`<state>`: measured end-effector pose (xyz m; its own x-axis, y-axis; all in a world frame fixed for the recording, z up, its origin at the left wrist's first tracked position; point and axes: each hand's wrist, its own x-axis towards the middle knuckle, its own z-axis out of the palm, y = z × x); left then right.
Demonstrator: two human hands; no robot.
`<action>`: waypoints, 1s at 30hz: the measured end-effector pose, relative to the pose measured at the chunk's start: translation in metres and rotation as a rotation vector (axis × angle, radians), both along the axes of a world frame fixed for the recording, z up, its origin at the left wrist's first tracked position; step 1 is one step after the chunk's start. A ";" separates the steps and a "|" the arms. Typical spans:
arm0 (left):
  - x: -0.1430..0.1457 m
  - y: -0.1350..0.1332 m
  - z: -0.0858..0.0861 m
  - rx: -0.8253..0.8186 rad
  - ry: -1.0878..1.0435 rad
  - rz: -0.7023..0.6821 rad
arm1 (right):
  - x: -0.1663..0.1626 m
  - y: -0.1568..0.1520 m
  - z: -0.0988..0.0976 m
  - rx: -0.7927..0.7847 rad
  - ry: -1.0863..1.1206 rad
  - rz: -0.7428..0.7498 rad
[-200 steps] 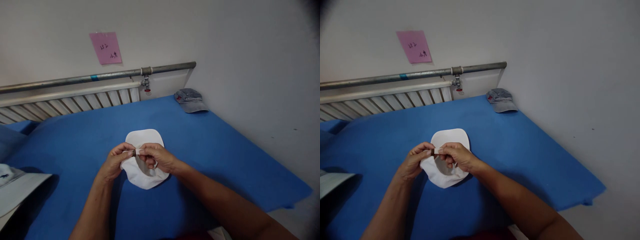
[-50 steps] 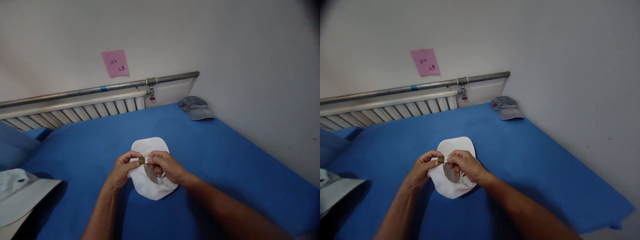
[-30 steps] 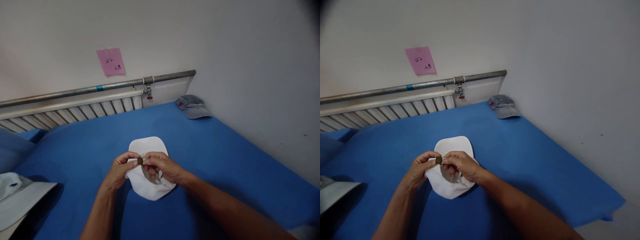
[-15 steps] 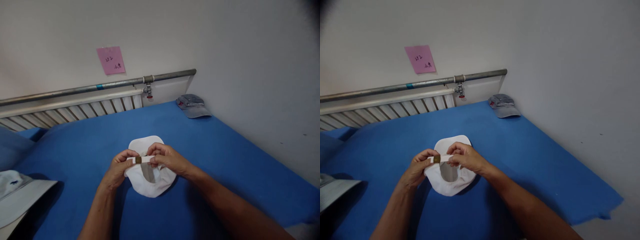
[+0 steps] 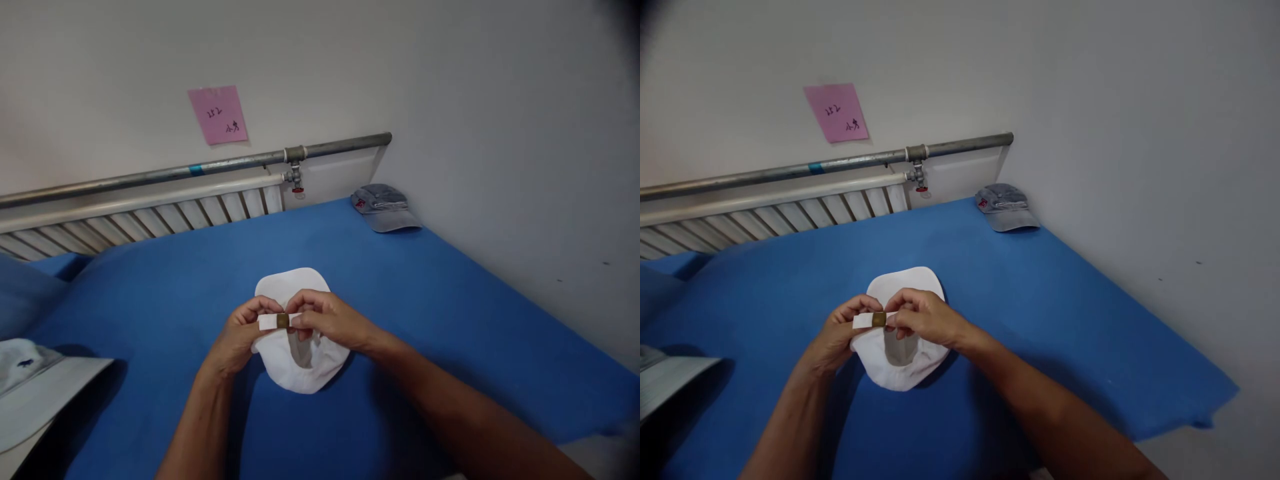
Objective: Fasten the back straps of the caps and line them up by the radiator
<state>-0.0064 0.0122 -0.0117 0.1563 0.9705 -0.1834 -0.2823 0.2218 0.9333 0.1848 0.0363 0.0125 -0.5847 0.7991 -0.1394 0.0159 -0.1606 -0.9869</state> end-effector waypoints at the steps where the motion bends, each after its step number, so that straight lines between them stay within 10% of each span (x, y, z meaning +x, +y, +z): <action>1: 0.000 0.000 0.000 0.000 -0.008 0.008 | 0.001 0.001 -0.001 -0.002 0.013 0.006; 30: -0.011 -0.005 0.001 0.115 0.011 -0.204 | 0.000 -0.003 -0.008 0.174 -0.199 0.059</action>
